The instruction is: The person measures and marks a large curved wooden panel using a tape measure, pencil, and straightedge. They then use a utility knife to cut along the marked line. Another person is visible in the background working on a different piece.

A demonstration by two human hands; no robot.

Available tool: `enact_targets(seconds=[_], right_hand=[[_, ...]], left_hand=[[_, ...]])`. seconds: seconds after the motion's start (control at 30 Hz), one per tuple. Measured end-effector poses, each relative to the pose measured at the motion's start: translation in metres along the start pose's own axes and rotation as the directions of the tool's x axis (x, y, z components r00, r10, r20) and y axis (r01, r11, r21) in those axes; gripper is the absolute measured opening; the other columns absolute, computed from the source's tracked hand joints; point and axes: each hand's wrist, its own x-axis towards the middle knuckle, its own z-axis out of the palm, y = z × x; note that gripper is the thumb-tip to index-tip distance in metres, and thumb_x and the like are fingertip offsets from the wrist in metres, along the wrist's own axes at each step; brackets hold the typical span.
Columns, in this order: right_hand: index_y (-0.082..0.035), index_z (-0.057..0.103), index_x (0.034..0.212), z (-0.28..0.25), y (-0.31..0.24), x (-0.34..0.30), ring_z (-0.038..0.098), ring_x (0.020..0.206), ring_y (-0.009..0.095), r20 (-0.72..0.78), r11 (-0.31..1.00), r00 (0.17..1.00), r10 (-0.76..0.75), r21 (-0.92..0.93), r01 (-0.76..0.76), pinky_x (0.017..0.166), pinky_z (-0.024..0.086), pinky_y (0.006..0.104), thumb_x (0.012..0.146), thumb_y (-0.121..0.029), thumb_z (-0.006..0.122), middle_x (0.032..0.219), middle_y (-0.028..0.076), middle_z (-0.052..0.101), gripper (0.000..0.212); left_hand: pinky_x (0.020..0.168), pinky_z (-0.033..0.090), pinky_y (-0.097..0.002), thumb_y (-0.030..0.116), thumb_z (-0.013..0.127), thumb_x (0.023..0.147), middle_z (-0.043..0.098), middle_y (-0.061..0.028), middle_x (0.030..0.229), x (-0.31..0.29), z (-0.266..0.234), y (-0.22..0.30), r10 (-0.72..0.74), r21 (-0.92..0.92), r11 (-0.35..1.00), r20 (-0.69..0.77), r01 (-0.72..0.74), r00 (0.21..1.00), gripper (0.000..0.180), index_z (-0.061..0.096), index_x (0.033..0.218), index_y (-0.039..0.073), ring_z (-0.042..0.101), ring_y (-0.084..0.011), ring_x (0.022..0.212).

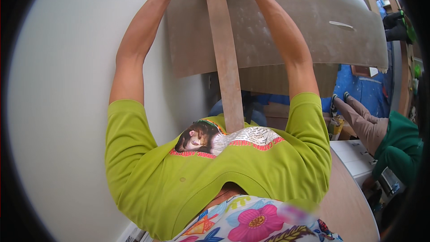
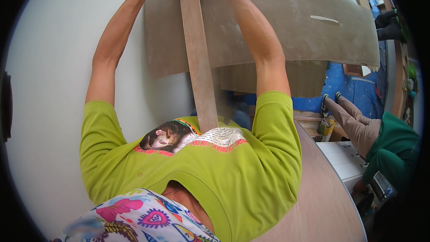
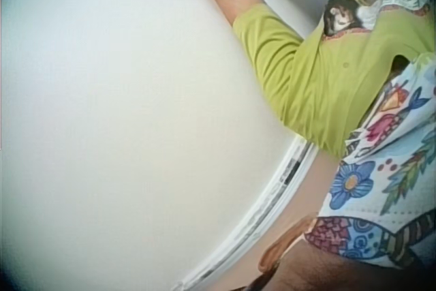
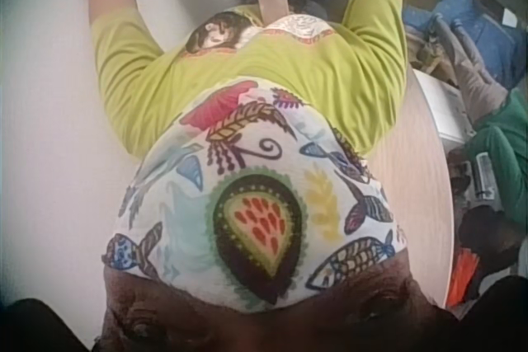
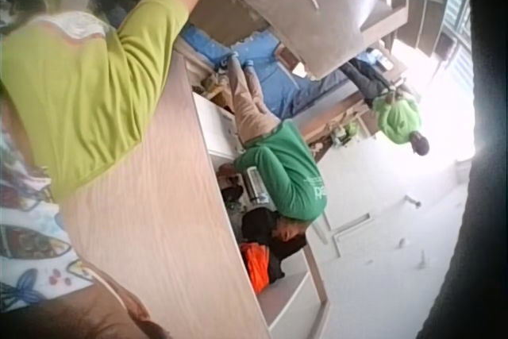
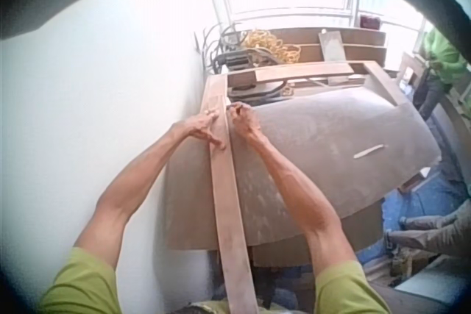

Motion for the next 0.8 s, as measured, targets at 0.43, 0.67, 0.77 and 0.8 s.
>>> enact_targets(seconds=[0.43, 0.67, 0.77, 0.8], right_hand=[[-0.004, 0.072, 0.106, -0.004, -0.008, -0.009, 0.070, 0.097, 0.037, -0.004, 0.998, 1.000, -0.019, -0.057, 0.019, 0.085, 0.054, 0.0446, 0.096, -0.030, 0.054, 0.102, 0.021, 0.072, 0.033], [-0.002, 0.072, 0.105, -0.014, 0.000, -0.043, 0.070, 0.090, 0.040, -0.026, 0.983, 0.998, -0.052, -0.180, 0.047, 0.080, 0.054, 0.0475, 0.095, -0.030, 0.055, 0.096, 0.023, 0.071, 0.034], [-0.001, 0.072, 0.102, -0.038, -0.033, -0.075, 0.069, 0.090, 0.040, 0.064, 0.993, 0.994, -0.084, -0.082, 0.089, 0.081, 0.054, 0.0473, 0.094, -0.026, 0.057, 0.095, 0.024, 0.071, 0.030], [-0.001, 0.072, 0.101, -0.044, -0.039, -0.088, 0.070, 0.090, 0.039, 0.051, 0.990, 0.994, -0.101, -0.090, 0.106, 0.081, 0.054, 0.0467, 0.094, -0.025, 0.058, 0.095, 0.023, 0.071, 0.028]], left_hand=[[0.122, 0.027, -0.0413, 0.072, 0.081, 0.061, 0.027, -0.0321, 0.157, 0.000, -0.002, 0.005, -0.072, 0.027, 0.997, 0.060, 0.071, 0.996, 0.133, 0.026, 0.150, -0.012, 0.028, -0.0401, 0.147], [0.123, 0.025, -0.0403, 0.074, 0.080, 0.061, 0.024, -0.0322, 0.158, 0.011, 0.003, -0.005, -0.003, 0.026, 1.000, 0.046, 0.002, 0.999, 0.137, 0.024, 0.149, -0.014, 0.025, -0.0381, 0.149], [0.123, 0.024, -0.0400, 0.075, 0.079, 0.060, 0.023, -0.0322, 0.158, 0.004, 0.002, -0.005, -0.010, 0.023, 1.000, 0.049, 0.009, 0.999, 0.138, 0.024, 0.149, -0.014, 0.025, -0.0381, 0.149], [0.123, 0.024, -0.0400, 0.075, 0.079, 0.060, 0.023, -0.0322, 0.158, 0.005, 0.001, -0.005, -0.014, 0.028, 1.000, 0.048, 0.012, 0.999, 0.138, 0.024, 0.149, -0.015, 0.024, -0.0382, 0.149]])
